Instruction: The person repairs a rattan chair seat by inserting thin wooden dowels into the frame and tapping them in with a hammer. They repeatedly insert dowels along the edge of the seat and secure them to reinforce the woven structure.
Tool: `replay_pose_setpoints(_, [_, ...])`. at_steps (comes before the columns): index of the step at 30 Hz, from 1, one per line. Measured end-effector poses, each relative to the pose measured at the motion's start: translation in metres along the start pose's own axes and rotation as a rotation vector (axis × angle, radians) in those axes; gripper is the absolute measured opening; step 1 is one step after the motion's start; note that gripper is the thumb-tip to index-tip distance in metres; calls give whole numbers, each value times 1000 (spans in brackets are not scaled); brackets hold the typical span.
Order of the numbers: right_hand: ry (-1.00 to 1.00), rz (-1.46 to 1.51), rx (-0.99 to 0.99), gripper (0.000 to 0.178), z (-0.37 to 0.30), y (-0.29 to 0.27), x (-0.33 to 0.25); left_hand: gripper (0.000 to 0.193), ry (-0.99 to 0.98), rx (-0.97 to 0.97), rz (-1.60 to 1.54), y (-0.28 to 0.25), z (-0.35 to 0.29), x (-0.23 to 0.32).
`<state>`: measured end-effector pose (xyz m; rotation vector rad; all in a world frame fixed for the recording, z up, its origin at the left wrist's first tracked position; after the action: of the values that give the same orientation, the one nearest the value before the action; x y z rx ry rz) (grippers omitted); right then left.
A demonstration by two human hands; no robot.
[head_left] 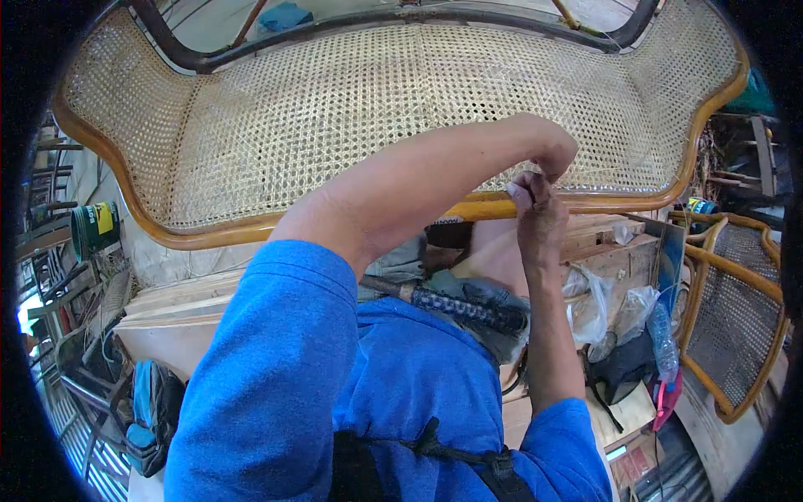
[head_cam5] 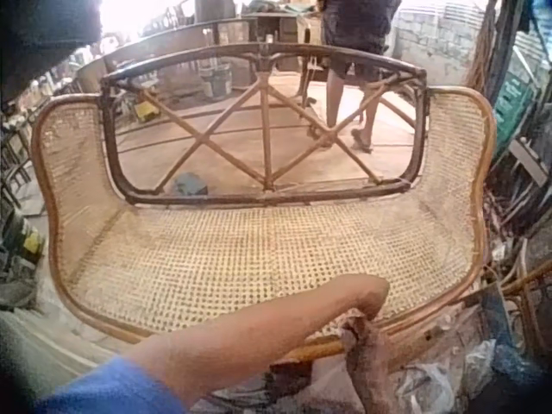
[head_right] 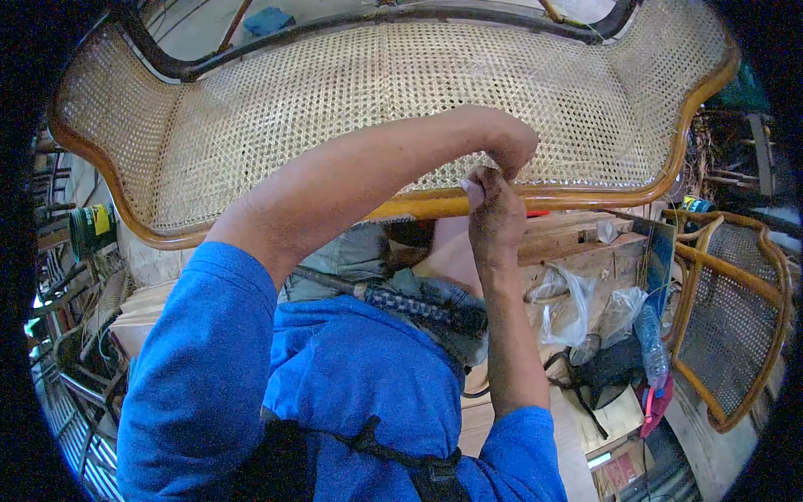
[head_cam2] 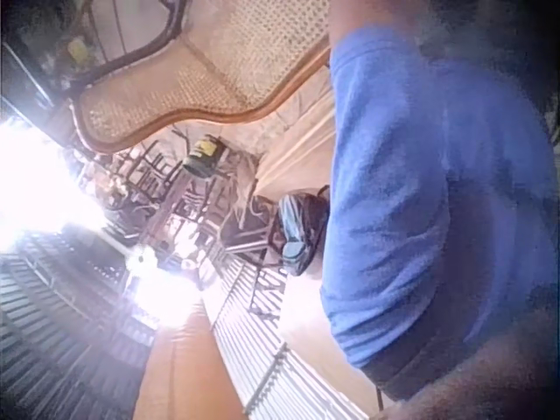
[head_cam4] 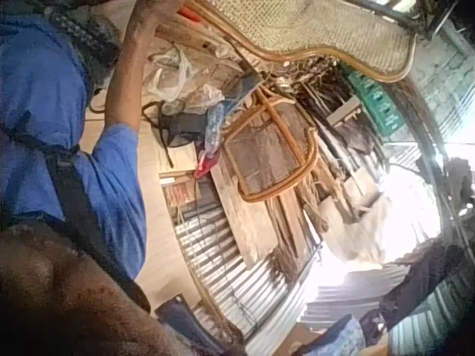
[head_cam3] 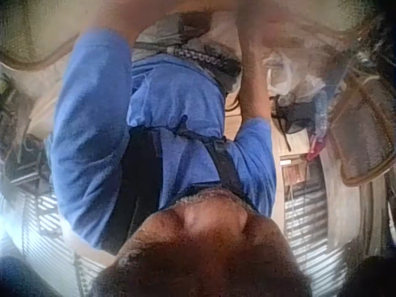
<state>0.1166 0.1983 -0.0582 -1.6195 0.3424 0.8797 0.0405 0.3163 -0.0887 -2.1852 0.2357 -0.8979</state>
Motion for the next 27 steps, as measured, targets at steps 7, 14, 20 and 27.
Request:
replay_pose_setpoints(7, [-208,-174,149,12,-11,15,3,29,5,-44,-4,-2,-3,4])
replay_pose_setpoints(14, [-320,-249,146,8,-13,14,-6,28,-19,-104,89,-11,-8,23])
replay_pose_setpoints(20, [-406,-346,121,8,-12,17,1,23,40,-40,118,-11,-25,36])
replay_pose_setpoints(27, [-228,17,-33,22,-11,21,26,24,-93,-5,4,-12,-26,42])
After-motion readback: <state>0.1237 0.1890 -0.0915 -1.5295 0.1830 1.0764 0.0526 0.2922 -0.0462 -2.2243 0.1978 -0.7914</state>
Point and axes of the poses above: each hand's wrist, its own z-axis towards the middle knuckle, its own y-axis out of the palm, x = y × z, the point moved 2 cm from there along z, towards the middle knuckle
